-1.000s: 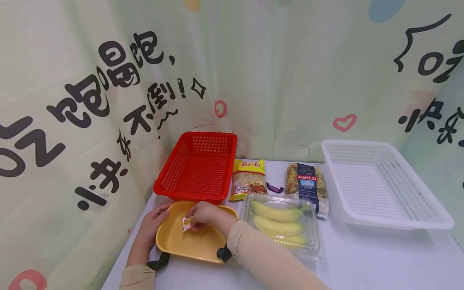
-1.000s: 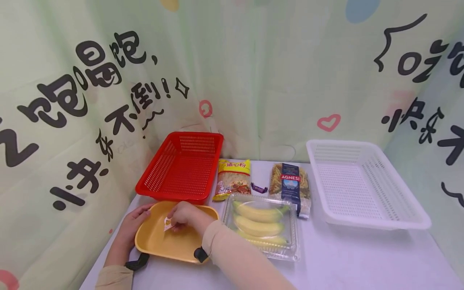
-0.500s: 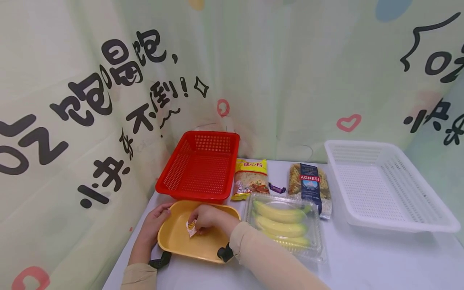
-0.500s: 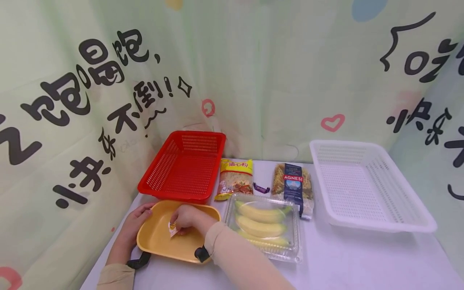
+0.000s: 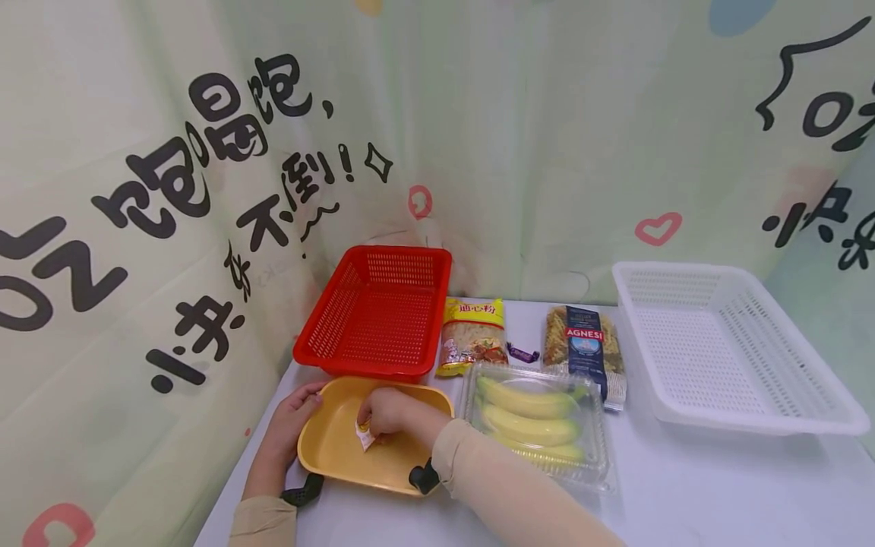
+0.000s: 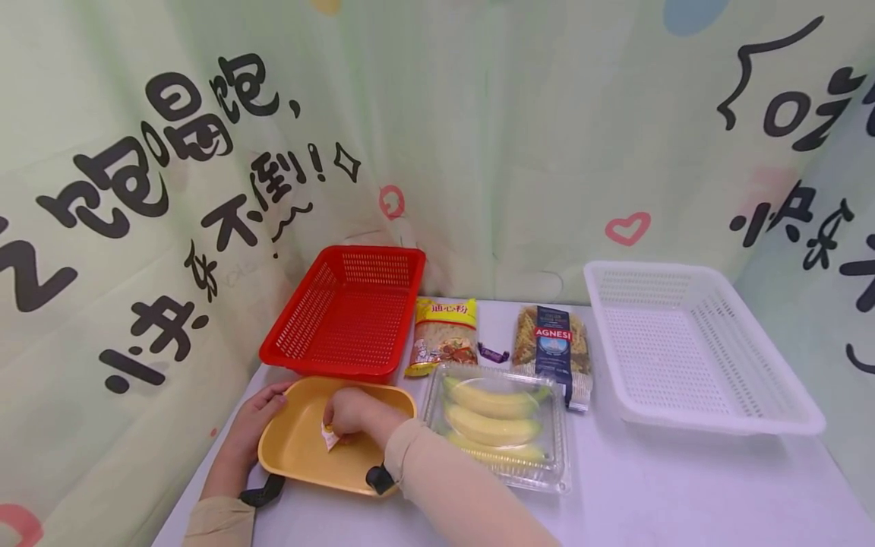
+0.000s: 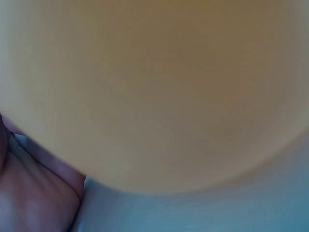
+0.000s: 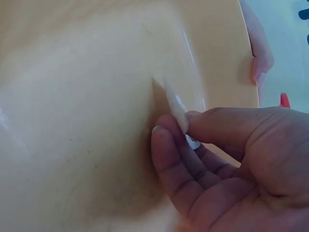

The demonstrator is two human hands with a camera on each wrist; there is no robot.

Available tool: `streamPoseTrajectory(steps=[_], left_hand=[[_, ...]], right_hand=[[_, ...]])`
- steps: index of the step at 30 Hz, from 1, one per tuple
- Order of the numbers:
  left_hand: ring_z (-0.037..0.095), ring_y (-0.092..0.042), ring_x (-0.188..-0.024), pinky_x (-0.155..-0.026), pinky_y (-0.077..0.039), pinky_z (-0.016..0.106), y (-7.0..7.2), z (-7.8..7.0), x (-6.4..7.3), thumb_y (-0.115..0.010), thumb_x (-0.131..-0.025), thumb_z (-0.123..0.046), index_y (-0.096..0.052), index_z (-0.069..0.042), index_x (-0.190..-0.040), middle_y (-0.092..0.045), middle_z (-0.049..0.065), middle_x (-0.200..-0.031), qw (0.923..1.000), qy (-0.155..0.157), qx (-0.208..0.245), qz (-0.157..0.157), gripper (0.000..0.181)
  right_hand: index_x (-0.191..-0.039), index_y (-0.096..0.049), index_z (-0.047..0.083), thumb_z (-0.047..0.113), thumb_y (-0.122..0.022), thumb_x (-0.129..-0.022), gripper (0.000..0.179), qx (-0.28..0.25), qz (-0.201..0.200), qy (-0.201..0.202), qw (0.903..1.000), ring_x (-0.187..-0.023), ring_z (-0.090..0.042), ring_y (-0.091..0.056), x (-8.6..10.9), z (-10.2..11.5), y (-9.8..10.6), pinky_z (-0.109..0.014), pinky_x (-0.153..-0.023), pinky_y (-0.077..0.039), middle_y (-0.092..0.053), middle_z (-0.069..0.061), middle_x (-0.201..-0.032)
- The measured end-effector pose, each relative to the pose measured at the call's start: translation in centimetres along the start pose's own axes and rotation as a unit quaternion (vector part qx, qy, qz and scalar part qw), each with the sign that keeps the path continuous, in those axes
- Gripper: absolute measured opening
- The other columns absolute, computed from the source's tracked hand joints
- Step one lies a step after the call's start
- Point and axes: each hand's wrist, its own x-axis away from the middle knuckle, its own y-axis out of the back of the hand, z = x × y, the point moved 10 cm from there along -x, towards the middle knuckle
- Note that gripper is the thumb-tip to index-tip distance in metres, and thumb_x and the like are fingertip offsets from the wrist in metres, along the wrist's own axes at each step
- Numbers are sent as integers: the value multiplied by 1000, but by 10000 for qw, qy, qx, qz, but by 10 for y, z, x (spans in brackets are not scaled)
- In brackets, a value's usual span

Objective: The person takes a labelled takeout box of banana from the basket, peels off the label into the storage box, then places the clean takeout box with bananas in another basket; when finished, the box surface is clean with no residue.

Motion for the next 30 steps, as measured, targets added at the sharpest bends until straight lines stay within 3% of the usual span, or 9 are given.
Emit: streamPoseTrajectory(steps=[8, 17, 23, 30], left_hand=[[13, -67, -96, -85, -57, 23, 0, 0, -1, -54, -101, -26, -54, -5, -135, -67, 3, -122, 10000, -27, 63, -14, 40], [14, -67, -97, -86, -57, 23, 0, 0, -1, -53, -101, -25, -54, -5, -136, -65, 10, -127, 10000, -20, 82, -19, 40], [14, -67, -98, -86, -56, 22, 0, 1, -1, -55, -101, -27, -55, -6, -136, -67, 4, -123, 10000, 50, 15, -45, 41], [14, -67, -98, -86, -56, 22, 0, 0, -1, -56, -101, -28, -54, -6, -136, -68, 0, -120, 10000, 25, 32, -24, 41]], right_hand=[[-97, -73, 13, 2, -70, -82, 19, 727, -83, 53, 9973, -66, -11, -53, -2, 2, 2, -20, -55, -47, -60, 4, -80], [-92, -69, 13, 1, -72, -77, 19, 1259, -272, -42, 9917, -63, -10, -50, -5, -1, 4, -18, -50, -42, -56, 5, -75], [-91, -64, 11, 0, -73, -76, 21, 1056, -288, -231, 9937, -58, -11, -49, -5, -7, 4, -20, -47, -43, -54, 2, -74], [-94, -62, 8, -3, -73, -77, 23, 396, -154, -515, 9978, -55, -18, -54, 0, -12, 4, -30, -53, -55, -55, -3, -77]])
